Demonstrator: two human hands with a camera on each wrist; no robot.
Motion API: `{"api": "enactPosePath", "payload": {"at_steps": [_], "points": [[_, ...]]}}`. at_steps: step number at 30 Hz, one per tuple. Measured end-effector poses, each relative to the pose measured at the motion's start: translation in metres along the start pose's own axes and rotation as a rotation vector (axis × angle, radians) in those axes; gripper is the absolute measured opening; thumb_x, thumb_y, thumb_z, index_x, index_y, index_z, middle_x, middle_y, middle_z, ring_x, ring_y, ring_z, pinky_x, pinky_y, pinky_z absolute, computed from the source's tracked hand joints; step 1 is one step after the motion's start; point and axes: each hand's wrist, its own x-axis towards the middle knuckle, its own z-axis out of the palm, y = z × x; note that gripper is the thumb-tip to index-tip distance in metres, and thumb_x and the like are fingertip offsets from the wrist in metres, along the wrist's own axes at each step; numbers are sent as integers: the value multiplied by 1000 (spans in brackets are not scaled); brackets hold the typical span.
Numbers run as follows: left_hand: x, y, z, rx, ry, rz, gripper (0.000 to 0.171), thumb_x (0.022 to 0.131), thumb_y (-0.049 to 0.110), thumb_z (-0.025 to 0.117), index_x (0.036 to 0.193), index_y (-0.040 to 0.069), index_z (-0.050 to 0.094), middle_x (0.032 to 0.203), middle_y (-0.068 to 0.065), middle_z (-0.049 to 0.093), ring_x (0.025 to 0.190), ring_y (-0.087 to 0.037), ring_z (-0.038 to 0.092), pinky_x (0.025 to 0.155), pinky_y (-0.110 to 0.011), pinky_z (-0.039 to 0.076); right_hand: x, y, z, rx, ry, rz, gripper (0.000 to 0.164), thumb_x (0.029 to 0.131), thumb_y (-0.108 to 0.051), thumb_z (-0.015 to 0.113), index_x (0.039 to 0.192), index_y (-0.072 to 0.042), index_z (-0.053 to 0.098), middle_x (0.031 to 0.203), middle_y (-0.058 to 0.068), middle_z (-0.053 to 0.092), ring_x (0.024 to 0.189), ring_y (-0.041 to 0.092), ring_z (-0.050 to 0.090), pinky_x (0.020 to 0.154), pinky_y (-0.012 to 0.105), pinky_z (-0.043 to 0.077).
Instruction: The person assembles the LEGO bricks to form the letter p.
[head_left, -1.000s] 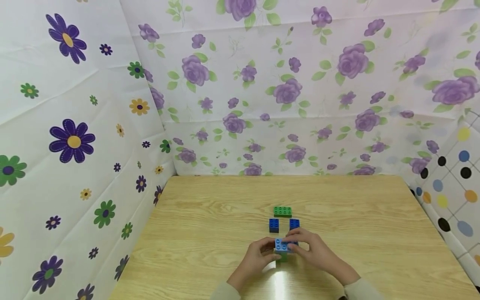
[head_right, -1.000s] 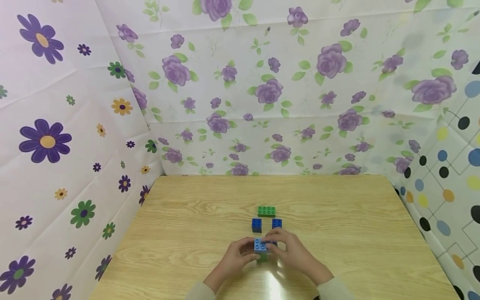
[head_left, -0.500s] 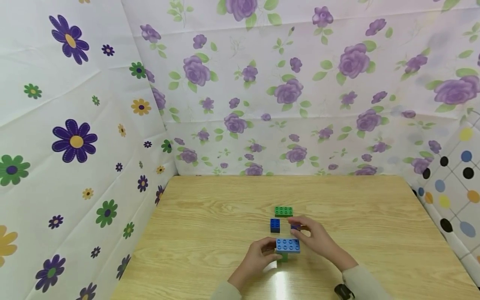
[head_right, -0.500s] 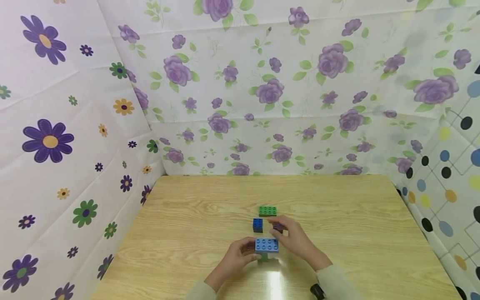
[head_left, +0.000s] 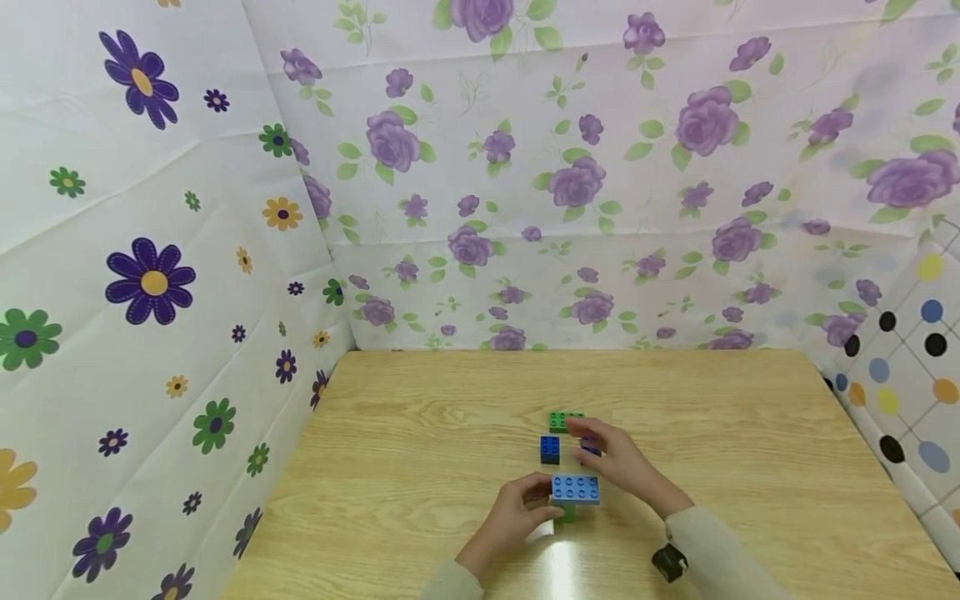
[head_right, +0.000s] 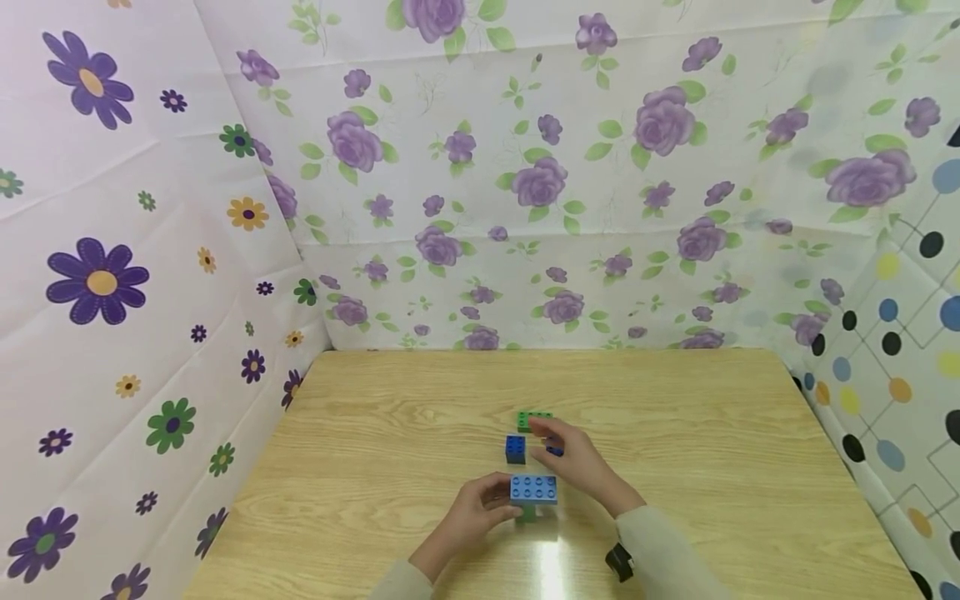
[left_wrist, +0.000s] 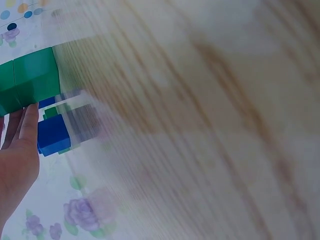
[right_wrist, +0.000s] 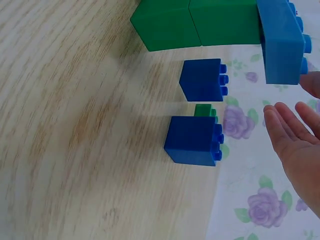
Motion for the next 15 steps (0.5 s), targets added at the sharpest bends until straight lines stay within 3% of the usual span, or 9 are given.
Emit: {"api": "enactPosePath", "payload": {"at_steps": [15], "points": [[-2,1,-1,9,-13,15,40,85,5,73,122,5,61,115,-3,65,109,-15,61,95,-24,51,24,16,15,109,-94,35,58,91,-4,66,141,7,38,139,30,44,126,47,44,104,60,38]]}}
